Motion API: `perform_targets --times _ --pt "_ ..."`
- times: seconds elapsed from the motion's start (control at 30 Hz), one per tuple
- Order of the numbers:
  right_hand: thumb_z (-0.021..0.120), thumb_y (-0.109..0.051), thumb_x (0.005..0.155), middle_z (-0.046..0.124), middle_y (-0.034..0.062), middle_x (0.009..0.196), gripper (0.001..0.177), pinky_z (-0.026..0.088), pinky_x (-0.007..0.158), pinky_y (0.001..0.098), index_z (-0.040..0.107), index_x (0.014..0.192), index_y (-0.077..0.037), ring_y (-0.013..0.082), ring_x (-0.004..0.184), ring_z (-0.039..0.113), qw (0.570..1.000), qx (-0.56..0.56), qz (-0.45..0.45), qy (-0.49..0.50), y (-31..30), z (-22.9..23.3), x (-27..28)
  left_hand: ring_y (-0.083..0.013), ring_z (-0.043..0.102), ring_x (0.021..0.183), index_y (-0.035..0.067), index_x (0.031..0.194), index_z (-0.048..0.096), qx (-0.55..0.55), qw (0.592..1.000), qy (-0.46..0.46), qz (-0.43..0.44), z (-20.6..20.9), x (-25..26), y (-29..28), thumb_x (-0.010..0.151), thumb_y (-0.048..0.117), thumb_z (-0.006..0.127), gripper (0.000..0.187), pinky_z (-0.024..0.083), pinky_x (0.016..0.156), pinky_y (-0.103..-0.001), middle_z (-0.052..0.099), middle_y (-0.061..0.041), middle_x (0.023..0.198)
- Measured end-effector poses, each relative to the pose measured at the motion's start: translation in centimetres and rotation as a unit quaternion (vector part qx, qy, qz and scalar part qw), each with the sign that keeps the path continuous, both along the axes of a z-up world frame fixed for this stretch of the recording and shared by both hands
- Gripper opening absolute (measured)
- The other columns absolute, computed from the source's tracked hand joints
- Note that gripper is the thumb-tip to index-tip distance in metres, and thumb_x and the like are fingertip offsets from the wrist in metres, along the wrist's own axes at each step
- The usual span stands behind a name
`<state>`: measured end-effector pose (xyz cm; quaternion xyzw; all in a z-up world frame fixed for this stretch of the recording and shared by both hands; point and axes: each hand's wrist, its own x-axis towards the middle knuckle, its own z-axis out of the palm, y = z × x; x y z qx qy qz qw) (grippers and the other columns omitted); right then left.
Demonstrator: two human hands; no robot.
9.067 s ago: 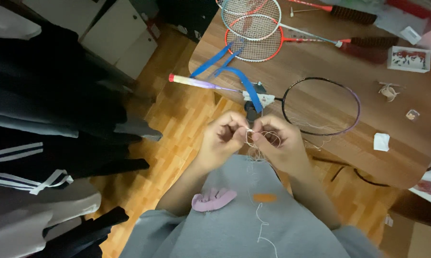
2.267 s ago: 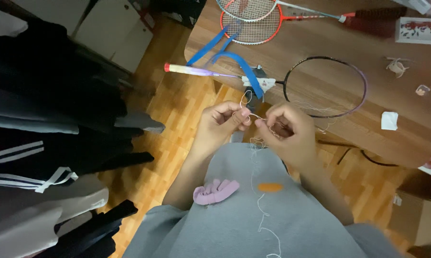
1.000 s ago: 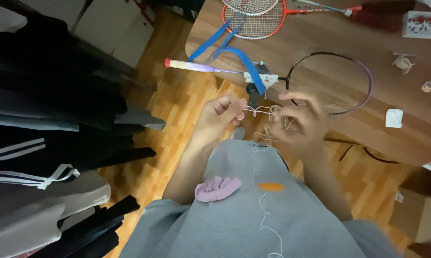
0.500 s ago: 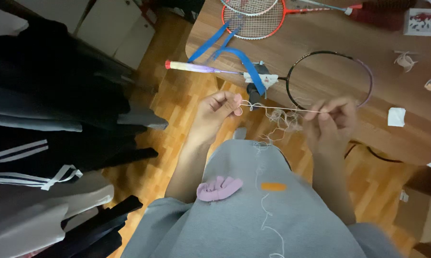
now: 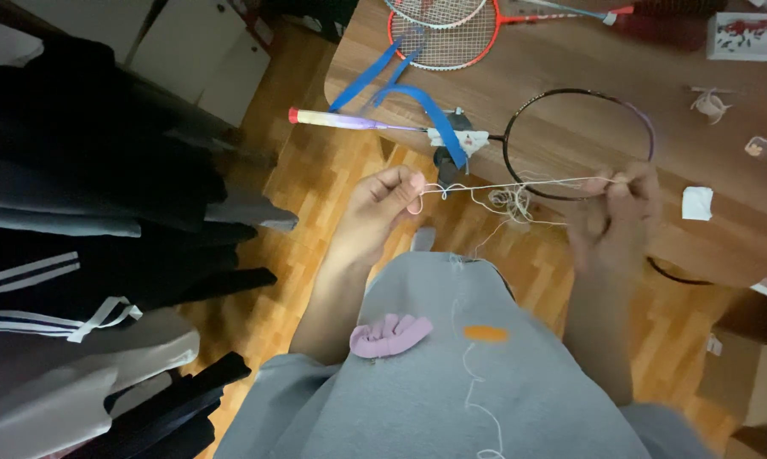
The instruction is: Untangling a long piece of white string near a badminton racket on a desk.
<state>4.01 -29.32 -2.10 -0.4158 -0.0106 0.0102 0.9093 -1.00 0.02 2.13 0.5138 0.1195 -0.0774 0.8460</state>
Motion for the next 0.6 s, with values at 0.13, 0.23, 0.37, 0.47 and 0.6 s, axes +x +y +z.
perform_targets --times 0.13,0.23,0.37,0.47,0.6 --pt "0.055 0.000 0.099 0.075 0.0057 0.102 0.017 0.031 0.037 0.0162 0.060 0.105 -0.015 -0.0015 0.041 0.034 0.968 -0.143 0.079 -0.189 -1.2 -0.4 0.7 -0.0056 0.054 0.069 0.004 0.100 0.069 0.038 0.998 -0.048 -0.005 0.4 -0.1 0.4 0.101 0.020 0.065 0.016 0.041 0.064 -0.019 0.061 0.000 0.076" --pt "0.064 -0.006 0.096 0.075 0.0125 0.100 0.011 0.066 0.069 0.0182 0.057 0.103 -0.012 0.0119 0.086 0.078 0.933 -0.147 0.244 -0.220 0.7 4.4 -1.0 -0.0081 0.055 0.072 0.004 0.097 0.068 0.047 0.998 -0.027 0.024 0.7 0.0 -0.1 0.102 0.018 0.063 0.015 0.043 0.067 -0.020 0.061 -0.002 0.077" --pt "0.067 -0.009 0.089 0.076 0.0131 0.100 0.009 0.055 0.088 0.0470 0.073 0.096 -0.009 0.0255 0.090 0.074 0.834 -0.327 0.321 -0.308 4.7 9.4 -2.4 -0.0093 0.062 0.071 0.002 0.102 0.074 0.101 0.987 -0.087 0.090 0.3 0.5 -1.3 0.101 0.018 0.066 0.018 0.055 0.072 -0.021 0.067 -0.007 0.074" --pt "0.066 -0.014 0.097 0.073 0.0146 0.104 0.010 0.050 0.098 0.0494 0.073 0.096 -0.006 0.0304 0.098 0.070 0.826 -0.453 0.153 -0.297 5.2 7.3 -2.9 -0.0089 0.062 0.074 0.003 0.105 0.076 0.108 0.986 -0.102 0.080 1.3 0.2 -1.9 0.101 0.019 0.066 0.020 0.057 0.076 -0.023 0.069 -0.009 0.077" --pt "0.073 -0.016 0.102 0.062 0.0260 0.127 0.033 0.054 0.088 0.0472 0.049 0.085 -0.002 0.0383 0.102 0.065 0.818 -0.460 -0.078 -0.337 6.8 8.6 -0.8 -0.0133 0.066 0.083 0.004 0.109 0.078 0.102 0.985 -0.131 0.057 3.1 -0.5 -2.8 0.105 0.017 0.061 0.022 0.058 0.086 -0.029 0.066 -0.009 0.080"
